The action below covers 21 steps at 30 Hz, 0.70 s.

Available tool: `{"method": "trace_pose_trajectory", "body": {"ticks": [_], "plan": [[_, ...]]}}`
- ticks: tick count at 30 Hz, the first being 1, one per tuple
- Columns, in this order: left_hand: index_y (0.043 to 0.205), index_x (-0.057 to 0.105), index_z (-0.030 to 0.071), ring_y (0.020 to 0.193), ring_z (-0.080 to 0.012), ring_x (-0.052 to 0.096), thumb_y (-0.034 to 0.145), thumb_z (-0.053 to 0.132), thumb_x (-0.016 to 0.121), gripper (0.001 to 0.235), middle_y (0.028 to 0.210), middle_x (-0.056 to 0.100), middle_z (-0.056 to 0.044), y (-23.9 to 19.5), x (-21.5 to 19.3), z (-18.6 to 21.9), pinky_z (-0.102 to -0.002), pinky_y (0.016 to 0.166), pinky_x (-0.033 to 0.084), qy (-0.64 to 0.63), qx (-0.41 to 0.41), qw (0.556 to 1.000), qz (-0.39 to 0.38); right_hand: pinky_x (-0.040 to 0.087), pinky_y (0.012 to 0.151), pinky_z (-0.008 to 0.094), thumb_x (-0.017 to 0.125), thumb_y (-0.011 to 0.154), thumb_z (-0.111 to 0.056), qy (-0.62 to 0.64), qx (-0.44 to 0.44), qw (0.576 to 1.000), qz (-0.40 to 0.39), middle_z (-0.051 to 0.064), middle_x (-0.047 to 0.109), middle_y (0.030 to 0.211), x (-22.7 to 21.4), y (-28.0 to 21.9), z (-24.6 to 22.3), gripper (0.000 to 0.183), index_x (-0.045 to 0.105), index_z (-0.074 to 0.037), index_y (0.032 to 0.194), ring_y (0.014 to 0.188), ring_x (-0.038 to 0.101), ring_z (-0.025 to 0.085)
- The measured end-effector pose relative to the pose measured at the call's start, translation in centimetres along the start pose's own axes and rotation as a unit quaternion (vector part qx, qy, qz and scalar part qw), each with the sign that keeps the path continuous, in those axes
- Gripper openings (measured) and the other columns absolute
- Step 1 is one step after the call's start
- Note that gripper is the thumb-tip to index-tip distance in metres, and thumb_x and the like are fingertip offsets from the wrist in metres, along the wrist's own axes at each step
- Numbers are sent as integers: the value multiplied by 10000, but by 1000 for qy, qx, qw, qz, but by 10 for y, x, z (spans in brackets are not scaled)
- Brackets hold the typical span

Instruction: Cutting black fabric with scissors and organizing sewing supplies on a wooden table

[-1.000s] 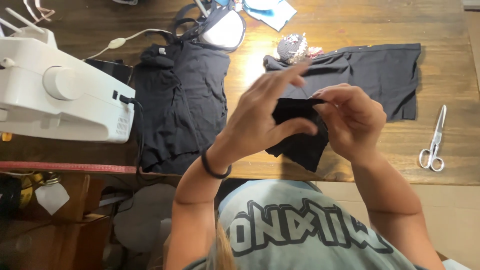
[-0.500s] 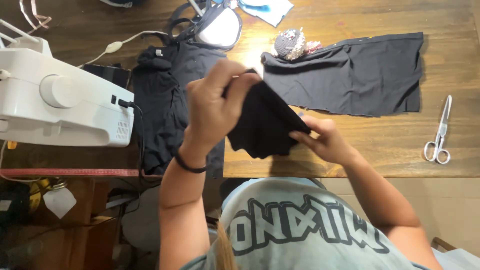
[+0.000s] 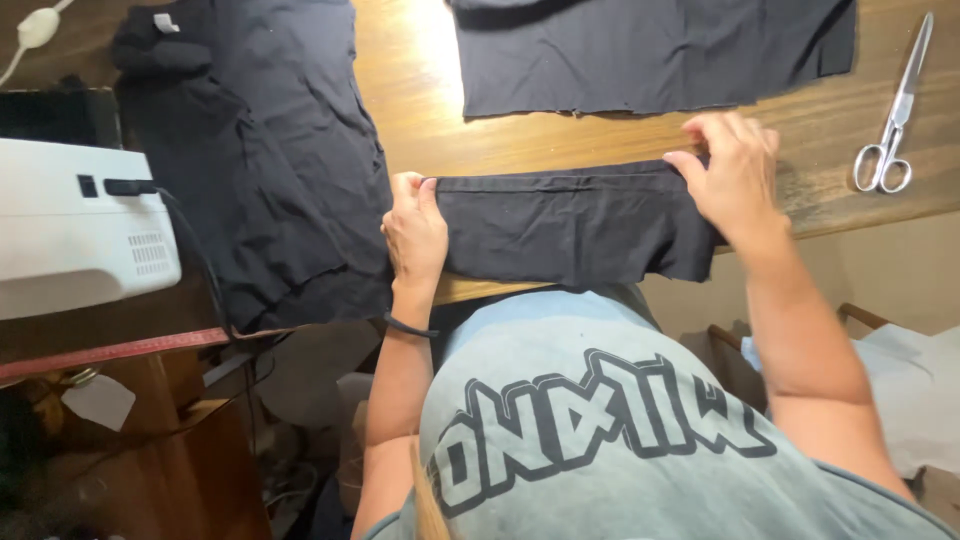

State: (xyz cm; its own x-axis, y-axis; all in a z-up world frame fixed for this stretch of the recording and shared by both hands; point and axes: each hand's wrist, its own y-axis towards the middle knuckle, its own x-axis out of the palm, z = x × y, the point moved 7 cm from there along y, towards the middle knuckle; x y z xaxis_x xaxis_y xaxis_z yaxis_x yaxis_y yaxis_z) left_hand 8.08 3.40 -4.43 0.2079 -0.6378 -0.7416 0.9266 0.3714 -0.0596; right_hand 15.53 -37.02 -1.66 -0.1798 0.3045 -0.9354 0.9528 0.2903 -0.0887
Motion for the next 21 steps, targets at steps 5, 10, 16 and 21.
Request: {"method": "trace_pose_trajectory", "body": {"ticks": [5, 10, 16, 21], "plan": [[1069, 512, 165, 712, -518, 646, 1070, 331, 504, 167, 830, 700, -107, -6, -11, 9, -607, 641, 432, 32, 42, 998, 36, 407, 994, 421, 944, 894, -271, 0, -28, 987, 159, 92, 710, 1094, -14, -50, -6, 389, 718, -44, 1116, 1052, 622, 294], [1084, 497, 169, 662, -512, 632, 1088, 386, 424, 229, 768, 697, -96, -8, -3, 3, -611, 591, 434, 58, 39, 996, 58, 510, 759, 300, 947, 890, -157, 135, 93, 976, 145, 61, 620, 926, -5, -62, 13, 257, 755, -102, 1052, 689, 541, 154], [1078, 481, 151, 583, -473, 613, 1102, 361, 425, 218, 667, 650, -85, -6, 1, 0, -575, 537, 434, 72, 54, 993, 74, 420, 1001, 400, 904, 921, -188, 101, 81, 982, 137, 30, 644, 1032, -8, -77, 24, 223, 687, -138, 935, 1020, 578, 274], [1067, 486, 152, 534, -458, 605, 1105, 342, 449, 198, 567, 607, -112, -7, 0, 2, -558, 497, 424, 89, 70, 990, 84, 317, 1011, 409, 838, 930, -218, 100, 115, 985, 75, -54, 687, 941, -16, -85, 23, 270, 666, -146, 1125, 1052, 569, 237]]}}
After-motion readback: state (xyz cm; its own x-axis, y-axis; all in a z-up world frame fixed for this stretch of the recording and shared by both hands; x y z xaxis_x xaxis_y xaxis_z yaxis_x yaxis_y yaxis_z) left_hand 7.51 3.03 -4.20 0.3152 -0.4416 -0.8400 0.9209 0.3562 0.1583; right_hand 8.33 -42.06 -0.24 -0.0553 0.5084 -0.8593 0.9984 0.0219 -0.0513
